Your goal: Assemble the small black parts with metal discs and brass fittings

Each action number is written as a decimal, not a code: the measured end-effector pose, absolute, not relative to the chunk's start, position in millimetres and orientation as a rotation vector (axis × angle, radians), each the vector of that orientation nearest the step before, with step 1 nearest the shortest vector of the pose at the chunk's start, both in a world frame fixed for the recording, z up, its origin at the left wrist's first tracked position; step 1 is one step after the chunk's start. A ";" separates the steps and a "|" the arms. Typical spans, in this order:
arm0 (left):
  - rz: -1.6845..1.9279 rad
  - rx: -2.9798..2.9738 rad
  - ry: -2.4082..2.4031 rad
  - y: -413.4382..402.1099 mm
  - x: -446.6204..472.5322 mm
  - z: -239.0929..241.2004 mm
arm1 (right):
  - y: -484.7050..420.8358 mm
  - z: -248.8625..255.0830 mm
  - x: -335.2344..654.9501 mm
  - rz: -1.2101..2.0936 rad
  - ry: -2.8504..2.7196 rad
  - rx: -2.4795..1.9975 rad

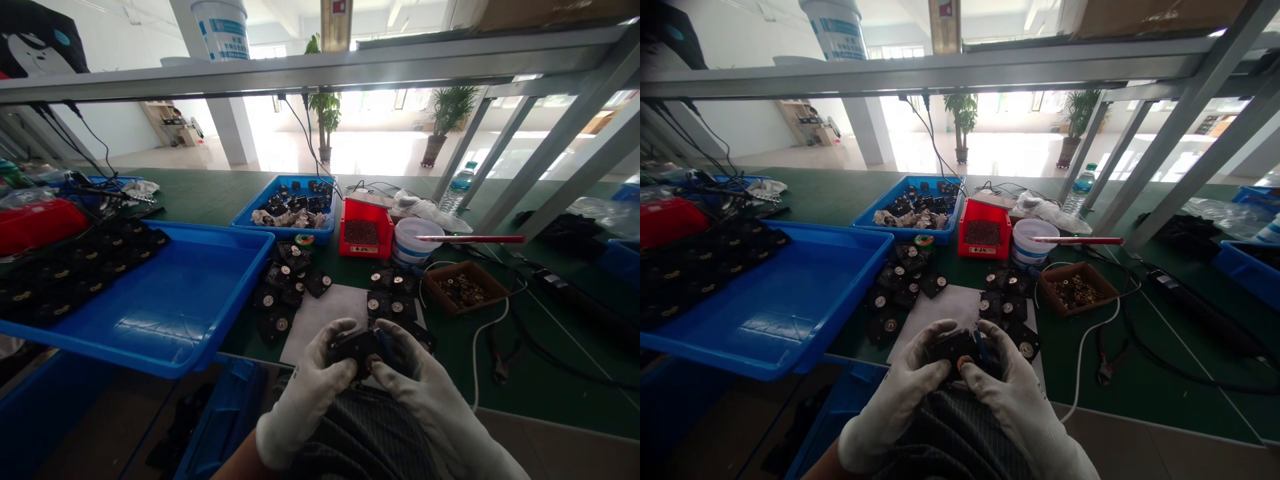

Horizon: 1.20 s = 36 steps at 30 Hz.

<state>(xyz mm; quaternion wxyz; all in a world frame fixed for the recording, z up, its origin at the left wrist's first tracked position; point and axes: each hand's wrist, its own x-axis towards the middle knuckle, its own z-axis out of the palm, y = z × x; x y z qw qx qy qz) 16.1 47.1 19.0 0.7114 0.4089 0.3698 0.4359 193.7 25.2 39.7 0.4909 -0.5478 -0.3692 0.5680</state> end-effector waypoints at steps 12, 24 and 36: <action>0.832 1.052 0.694 38.9 16.1 35.8 | 29.3 37.0 189.6 1.425 -1.028 -1.319; 0.942 1.024 0.778 24.5 21.2 20.6 | 24.2 26.1 192.9 1.593 -1.039 -1.220; 0.815 0.757 0.787 27.1 10.9 24.2 | 40.9 25.2 217.3 1.359 -1.093 -1.331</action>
